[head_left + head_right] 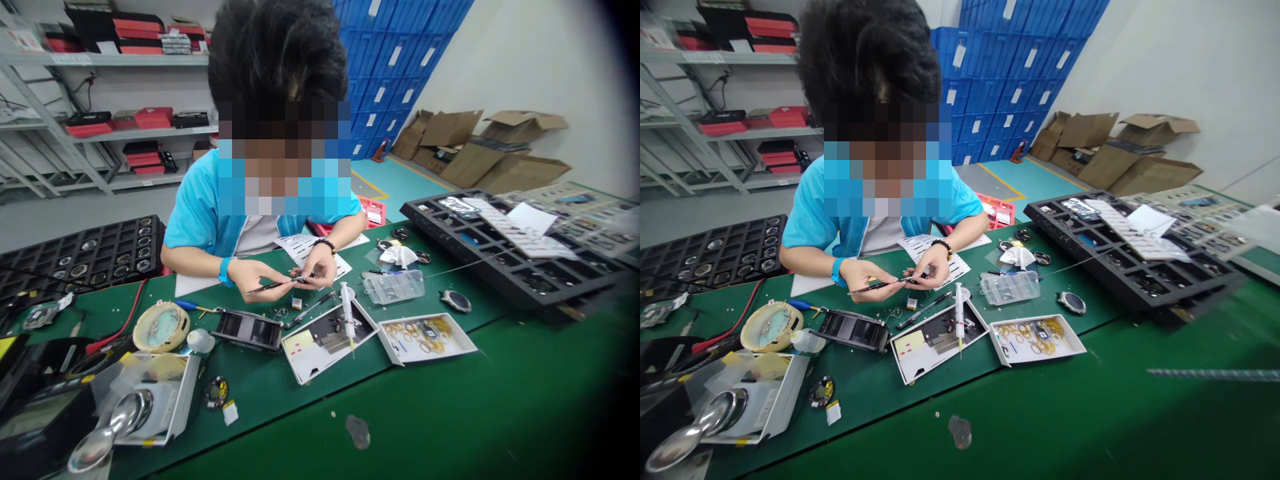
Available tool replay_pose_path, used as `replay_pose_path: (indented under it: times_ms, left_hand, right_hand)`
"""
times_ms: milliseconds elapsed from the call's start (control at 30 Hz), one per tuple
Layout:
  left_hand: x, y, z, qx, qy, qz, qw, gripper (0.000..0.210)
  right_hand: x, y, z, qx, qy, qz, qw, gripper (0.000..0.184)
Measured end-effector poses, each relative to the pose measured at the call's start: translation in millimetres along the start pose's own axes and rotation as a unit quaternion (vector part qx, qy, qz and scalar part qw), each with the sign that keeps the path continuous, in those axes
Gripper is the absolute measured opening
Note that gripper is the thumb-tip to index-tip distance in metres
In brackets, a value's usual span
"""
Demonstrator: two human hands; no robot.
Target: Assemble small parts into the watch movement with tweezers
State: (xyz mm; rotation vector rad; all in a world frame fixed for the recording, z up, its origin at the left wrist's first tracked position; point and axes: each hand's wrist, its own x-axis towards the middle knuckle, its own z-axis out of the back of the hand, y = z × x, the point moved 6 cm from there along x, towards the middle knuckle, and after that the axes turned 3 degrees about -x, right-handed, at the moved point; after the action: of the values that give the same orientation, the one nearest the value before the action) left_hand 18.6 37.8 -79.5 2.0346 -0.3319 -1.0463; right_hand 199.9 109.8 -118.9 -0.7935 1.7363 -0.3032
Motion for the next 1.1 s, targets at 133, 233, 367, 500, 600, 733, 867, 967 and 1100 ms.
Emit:
replay_pose_path:
  times_ms: [133, 233, 367, 500, 600, 733, 867, 967, 1100]
  left_hand:
    - [-1.1, -0.4, -0.1, -0.005, 0.002, 0.007, 1.000, 0.021]
    - [-1.8, -1.9, -0.1, 0.011, 0.005, -0.011, 1.000, 0.022]
    - [-3.1, 0.8, 1.5, -0.004, 0.001, 0.013, 1.000, 0.021]
    - [-3.9, -0.2, 1.9, 0.000, 0.008, 0.020, 1.000, 0.021]
    - [-4.5, -2.1, 1.5, 0.031, 0.023, 0.015, 0.999, 0.025]
    - [-6.5, 1.9, 2.5, 0.017, 0.037, 0.070, 0.997, 0.027]
    - [-9.2, 4.8, 4.0, 0.026, 0.049, 0.104, 0.993, 0.030]
    - [-10.3, 3.7, 3.1, 0.071, 0.062, 0.071, 0.993, 0.031]
    - [-10.8, 2.1, 3.8, 0.046, 0.035, 0.020, 0.998, 0.027]
  right_hand:
    - [0.9, 3.8, 0.4, -0.011, -0.014, 0.013, 1.000, 0.014]
    - [1.0, 4.8, 1.6, -0.013, -0.024, 0.013, 1.000, 0.015]
    - [0.1, 5.5, 0.9, 0.003, -0.022, -0.003, 1.000, 0.017]
    - [-2.4, 6.7, -4.6, 0.006, -0.043, 0.026, 0.999, 0.016]
    - [-5.1, 2.3, -10.5, -0.001, -0.089, 0.055, 0.995, 0.019]
    - [-7.6, -7.7, -18.9, -0.005, -0.126, 0.073, 0.989, 0.021]
    - [-9.5, -15.6, -25.0, 0.001, -0.136, 0.073, 0.988, 0.020]
    - [-11.7, -20.1, -29.4, 0.001, -0.141, 0.073, 0.987, 0.019]
    - [-14.6, -25.0, -34.6, -0.012, -0.163, 0.081, 0.983, 0.016]
